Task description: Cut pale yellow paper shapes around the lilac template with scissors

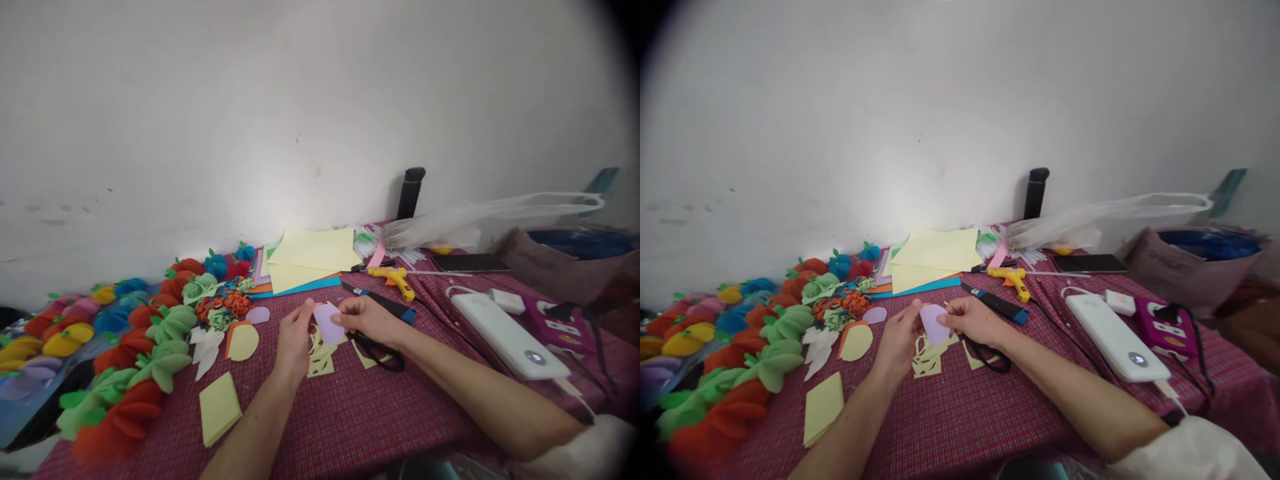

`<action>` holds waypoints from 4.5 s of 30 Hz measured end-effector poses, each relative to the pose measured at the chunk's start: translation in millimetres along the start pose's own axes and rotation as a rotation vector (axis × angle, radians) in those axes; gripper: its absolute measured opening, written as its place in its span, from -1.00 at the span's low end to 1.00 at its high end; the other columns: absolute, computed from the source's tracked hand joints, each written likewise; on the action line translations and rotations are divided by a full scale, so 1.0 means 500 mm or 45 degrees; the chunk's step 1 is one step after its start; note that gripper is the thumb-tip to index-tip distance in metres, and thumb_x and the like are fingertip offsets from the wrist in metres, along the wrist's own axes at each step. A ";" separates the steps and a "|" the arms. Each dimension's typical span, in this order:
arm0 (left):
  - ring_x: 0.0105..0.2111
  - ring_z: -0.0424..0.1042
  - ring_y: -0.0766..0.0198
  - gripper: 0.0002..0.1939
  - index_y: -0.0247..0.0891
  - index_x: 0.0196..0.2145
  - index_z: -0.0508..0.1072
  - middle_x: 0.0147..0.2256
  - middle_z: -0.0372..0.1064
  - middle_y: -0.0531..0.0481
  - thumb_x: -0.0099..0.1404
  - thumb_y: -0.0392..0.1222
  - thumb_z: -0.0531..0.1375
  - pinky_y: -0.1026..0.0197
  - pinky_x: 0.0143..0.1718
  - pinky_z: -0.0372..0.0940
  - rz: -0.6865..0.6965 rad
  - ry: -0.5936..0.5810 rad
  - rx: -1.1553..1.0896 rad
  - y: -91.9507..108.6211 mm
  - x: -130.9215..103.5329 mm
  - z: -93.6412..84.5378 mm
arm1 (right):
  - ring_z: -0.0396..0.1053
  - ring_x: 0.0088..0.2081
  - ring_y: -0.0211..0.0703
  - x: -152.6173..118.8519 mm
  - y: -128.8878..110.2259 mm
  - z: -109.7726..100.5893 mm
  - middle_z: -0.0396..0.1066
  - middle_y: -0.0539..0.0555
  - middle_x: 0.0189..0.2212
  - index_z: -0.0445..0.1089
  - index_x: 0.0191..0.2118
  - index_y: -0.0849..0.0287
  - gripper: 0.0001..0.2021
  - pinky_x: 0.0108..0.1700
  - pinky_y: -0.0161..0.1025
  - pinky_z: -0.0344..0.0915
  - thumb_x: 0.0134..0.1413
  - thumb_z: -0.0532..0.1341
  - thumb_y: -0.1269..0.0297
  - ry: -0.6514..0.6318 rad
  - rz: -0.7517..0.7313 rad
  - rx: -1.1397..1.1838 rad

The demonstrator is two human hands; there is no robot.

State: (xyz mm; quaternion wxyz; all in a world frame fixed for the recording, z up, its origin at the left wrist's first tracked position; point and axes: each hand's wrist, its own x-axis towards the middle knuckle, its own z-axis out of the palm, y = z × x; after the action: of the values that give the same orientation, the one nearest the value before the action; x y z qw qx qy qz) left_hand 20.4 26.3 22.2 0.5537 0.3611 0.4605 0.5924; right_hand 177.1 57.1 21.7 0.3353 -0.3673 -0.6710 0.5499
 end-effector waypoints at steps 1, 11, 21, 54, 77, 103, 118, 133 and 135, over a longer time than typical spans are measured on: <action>-0.50 0.36 0.31 -0.57 -0.38 -0.32 0.47 -0.45 0.44 -0.10 0.02 0.07 0.17 0.30 -0.48 0.16 0.001 0.043 0.005 0.002 0.002 -0.003 | 0.10 -0.63 -0.39 0.000 0.001 -0.002 0.23 -0.09 -0.68 0.30 -0.54 0.25 -0.70 -0.57 -0.42 0.02 -0.12 0.20 0.06 0.013 0.011 0.037; -0.45 0.40 0.22 -0.54 -0.40 -0.23 0.44 -0.39 0.46 -0.16 0.09 0.06 0.12 0.25 -0.43 0.22 -0.089 -0.126 -0.008 -0.013 -0.010 0.025 | 0.10 -0.67 -0.41 -0.002 0.020 0.002 0.26 -0.06 -0.71 0.30 -0.60 0.27 -0.67 -0.60 -0.44 0.02 -0.06 0.16 0.08 0.162 0.000 0.167; -0.67 0.23 0.40 -0.63 -0.36 -0.41 0.48 -0.63 0.34 0.04 0.00 0.04 0.19 0.34 -0.62 0.09 0.047 0.054 0.223 -0.020 0.002 0.010 | 0.08 -0.67 -0.41 0.004 0.027 0.000 0.25 -0.07 -0.69 0.36 -0.56 0.27 -0.67 -0.60 -0.42 0.02 -0.06 0.14 0.06 0.206 0.014 0.219; -0.60 0.27 0.31 -0.82 -0.28 -0.60 0.41 -0.68 0.31 0.04 0.02 -0.12 0.15 0.31 -0.58 0.07 -0.042 0.507 1.629 0.098 0.021 -0.309 | 0.15 -0.64 -0.35 0.021 0.069 -0.037 0.28 -0.05 -0.66 0.36 -0.48 0.25 -0.70 -0.60 -0.41 0.06 -0.04 0.10 0.08 0.178 -0.067 -0.161; -0.03 0.22 0.09 -0.47 -0.17 -0.05 0.33 -0.04 0.29 -0.08 -0.02 -0.02 0.19 0.14 -0.03 0.08 0.043 -0.103 2.064 0.152 -0.199 -0.326 | 0.34 -0.45 -0.20 -0.042 0.031 0.019 0.43 0.04 -0.45 0.40 -0.27 0.15 -0.80 -0.41 -0.32 0.20 -0.03 0.13 0.26 -0.464 -0.356 -0.719; -0.32 0.36 0.18 -0.50 -0.17 -0.07 0.34 -0.29 0.41 -0.01 0.00 -0.01 0.13 0.29 -0.33 0.15 -0.156 -0.216 2.088 0.164 -0.163 -0.312 | 0.36 -0.38 -0.15 -0.015 0.039 0.000 0.44 0.09 -0.41 0.40 -0.25 0.17 -0.78 -0.31 -0.31 0.19 0.04 0.05 0.31 -0.152 -0.449 -1.087; -0.43 0.34 0.23 -0.73 -0.22 -0.33 0.42 -0.43 0.40 -0.02 0.16 -0.11 -0.03 0.26 -0.41 0.11 0.117 0.291 2.284 0.227 -0.183 -0.313 | 0.37 -0.34 -0.14 -0.017 0.029 -0.006 0.45 0.07 -0.38 0.41 -0.29 0.14 -0.81 -0.30 -0.29 0.18 0.03 0.06 0.31 -0.052 -0.472 -1.026; -0.14 0.31 0.13 -0.83 -0.21 -0.31 0.39 -0.19 0.42 -0.06 0.11 -0.36 0.12 0.05 -0.12 0.10 1.594 0.165 1.955 0.039 -0.113 -0.016 | 0.35 -0.38 -0.25 -0.047 -0.016 0.028 0.39 0.08 -0.39 0.35 -0.25 0.22 -0.66 -0.40 -0.32 0.28 -0.02 0.13 0.03 -0.277 0.085 0.794; -0.12 0.29 0.10 -0.79 -0.19 -0.27 0.39 -0.15 0.40 -0.06 0.10 -0.36 0.12 0.02 -0.09 0.06 1.599 0.079 1.945 0.020 -0.107 0.004 | 0.29 -0.51 -0.36 -0.036 -0.011 0.020 0.36 0.01 -0.49 0.35 -0.31 0.24 -0.72 -0.47 -0.40 0.25 -0.09 0.21 0.12 -0.082 0.051 0.776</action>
State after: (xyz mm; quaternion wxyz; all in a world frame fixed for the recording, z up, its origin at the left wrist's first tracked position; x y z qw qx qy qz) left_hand 25.8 -26.1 36.7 -0.2553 0.7843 0.4582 0.3313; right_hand 177.0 36.1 24.7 0.3976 -0.2455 -0.4780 0.7437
